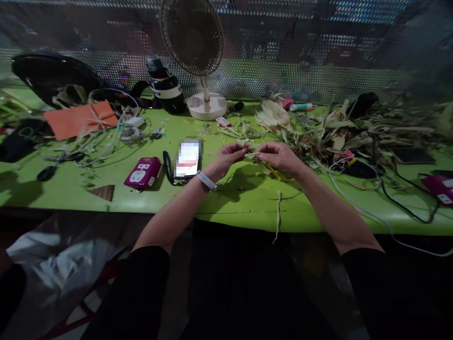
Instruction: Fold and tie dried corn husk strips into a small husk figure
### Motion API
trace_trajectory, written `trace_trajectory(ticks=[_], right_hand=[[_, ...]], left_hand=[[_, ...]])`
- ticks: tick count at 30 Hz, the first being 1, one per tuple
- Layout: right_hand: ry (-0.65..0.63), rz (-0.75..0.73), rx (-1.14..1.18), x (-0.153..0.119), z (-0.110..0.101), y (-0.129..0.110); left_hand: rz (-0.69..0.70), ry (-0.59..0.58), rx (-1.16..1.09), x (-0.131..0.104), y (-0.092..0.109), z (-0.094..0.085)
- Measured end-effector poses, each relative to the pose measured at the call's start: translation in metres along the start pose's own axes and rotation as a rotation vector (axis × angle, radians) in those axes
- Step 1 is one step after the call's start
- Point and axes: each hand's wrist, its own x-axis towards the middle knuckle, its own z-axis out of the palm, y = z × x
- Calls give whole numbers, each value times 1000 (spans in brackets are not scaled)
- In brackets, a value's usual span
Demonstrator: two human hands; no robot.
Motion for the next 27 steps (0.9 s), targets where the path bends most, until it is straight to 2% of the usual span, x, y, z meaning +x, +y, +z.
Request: trace_trajectory(ticks=[3,5,9,11,13,17,21,25,27], right_hand=[[-9,27,68,2,0,0],[16,-20,33,3,1,0],[191,-238,-325,-1,7,-4],[229,-322,-509,-7,15,-6],[155,-316,-617,-13,25,-5],[67,-172,-771,-17,39,0],[-28,-117,-699,-14,33,-2],[47,-220,-641,-10,14,-10],[65,-225,-532,-6,4,-10]], left_hand=[[18,-22,-1,-2,2,4],[37,-6,-10,-3,4,6],[39,58,-57,-3,6,6],[33,71,-64,-4,7,6],[37,79,-70,-4,6,7],[43,119,-82,-5,5,7],[60,152,-20,-2,3,5],[104,141,78,-1,2,4],[120,116,101,-2,3,5]])
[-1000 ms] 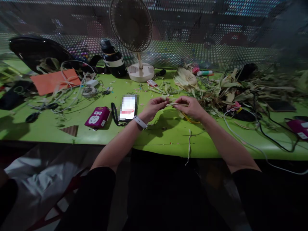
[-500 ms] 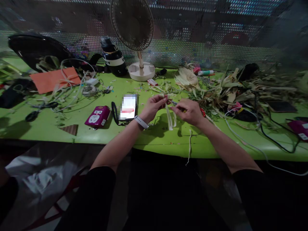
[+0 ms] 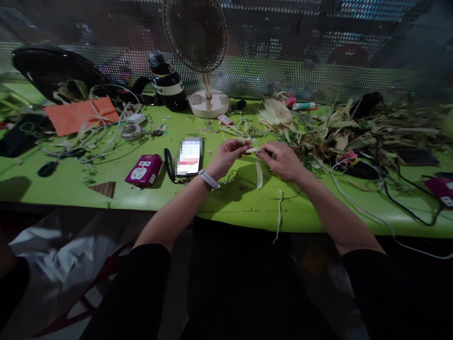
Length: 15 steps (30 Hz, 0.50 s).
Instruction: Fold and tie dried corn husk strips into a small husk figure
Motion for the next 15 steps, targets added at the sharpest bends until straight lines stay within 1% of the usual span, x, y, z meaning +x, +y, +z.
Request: trace_trajectory(ticks=[3,5,7,10,12,15], right_hand=[[4,85,219,5,-5,10],[29,124,302,7,-3,17],[29,128,332,8,-1,21],[-24,116,325,6,3,22],[-40,128,311,4,4,20],[-35,152,310,3,3,17]], left_hand=[[24,-49,-21,-2,2,2],[10,-83,-44,-3,3,1],[-37,-92,-71,-4,5,1],[-91,-73,-114,-5,8,0],[-80,-86,-102,-6,10,0],[-39,-153,-67,-9,11,2]])
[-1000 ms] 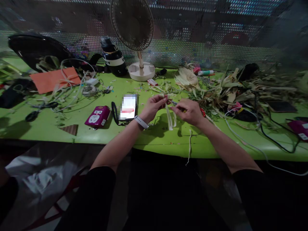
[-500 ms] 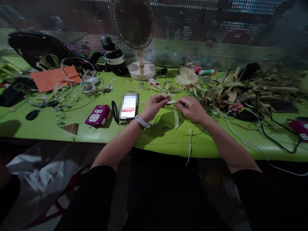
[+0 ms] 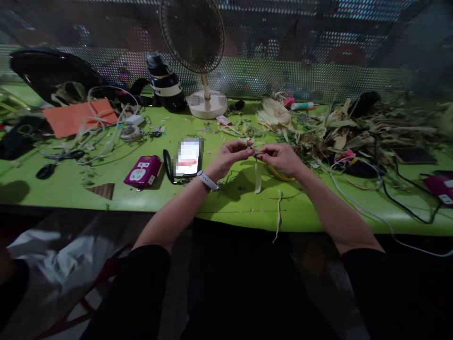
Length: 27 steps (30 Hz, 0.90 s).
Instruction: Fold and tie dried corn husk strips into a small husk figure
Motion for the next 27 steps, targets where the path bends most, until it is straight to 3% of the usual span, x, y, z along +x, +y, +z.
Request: trace_trajectory(ticks=[3,11,17,23,27], right_hand=[[-7,5,0,0,-1,-2],[-4,-2,-27,4,-8,4],[37,-193,-221,4,-4,9],[20,-213,-298,3,-1,11],[111,-268,-562,3,0,13]], left_hand=[[31,-27,7,0,-2,1],[-6,43,38,6,-9,-5],[-107,46,-58,8,-8,-9],[-111,45,-10,7,-9,-8],[-125,109,-71,11,-8,-11]])
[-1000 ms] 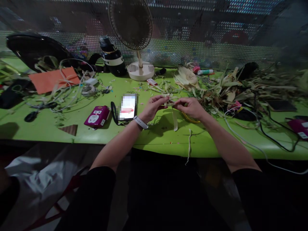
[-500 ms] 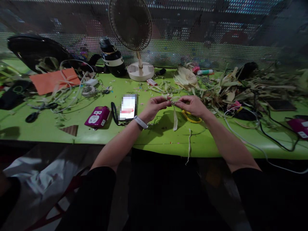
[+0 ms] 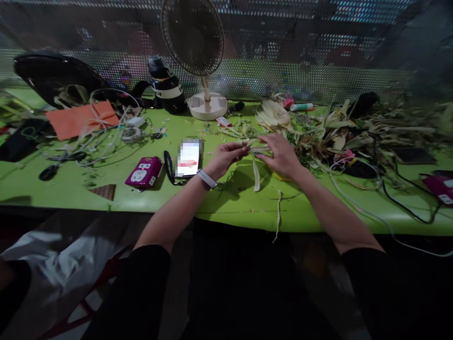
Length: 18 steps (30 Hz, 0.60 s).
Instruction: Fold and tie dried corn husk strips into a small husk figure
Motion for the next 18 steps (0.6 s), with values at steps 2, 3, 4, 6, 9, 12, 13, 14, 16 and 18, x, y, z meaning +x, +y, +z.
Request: trace_trajectory(ticks=[2,3,4,6,9,12,13,14,16,18], right_hand=[[12,-77,-113,-1,3,-1],[12,-124,-143,-2,5,-2],[12,-173,-160,-3,7,-3],[20,-261,-164,-4,10,-5],[46,-306,-109,-6,12,-9],[142,-227,31,-5,10,-13],[194,-175,90,-4,9,-14],[248,-118,151,-3,9,-14],[314,-10,265,-1,9,-15],[291,80,363,0,10,-15]], left_hand=[[-10,15,-37,2,1,-1],[-8,12,-51,2,1,-2],[-1,4,-61,3,0,-2],[24,-17,-62,3,0,-3],[81,-56,5,2,-2,-3],[161,-144,155,0,-3,-2],[183,-186,205,0,-3,-2],[198,-230,248,0,-3,-1],[209,-307,297,-1,-2,0],[205,-345,299,-1,-1,0]])
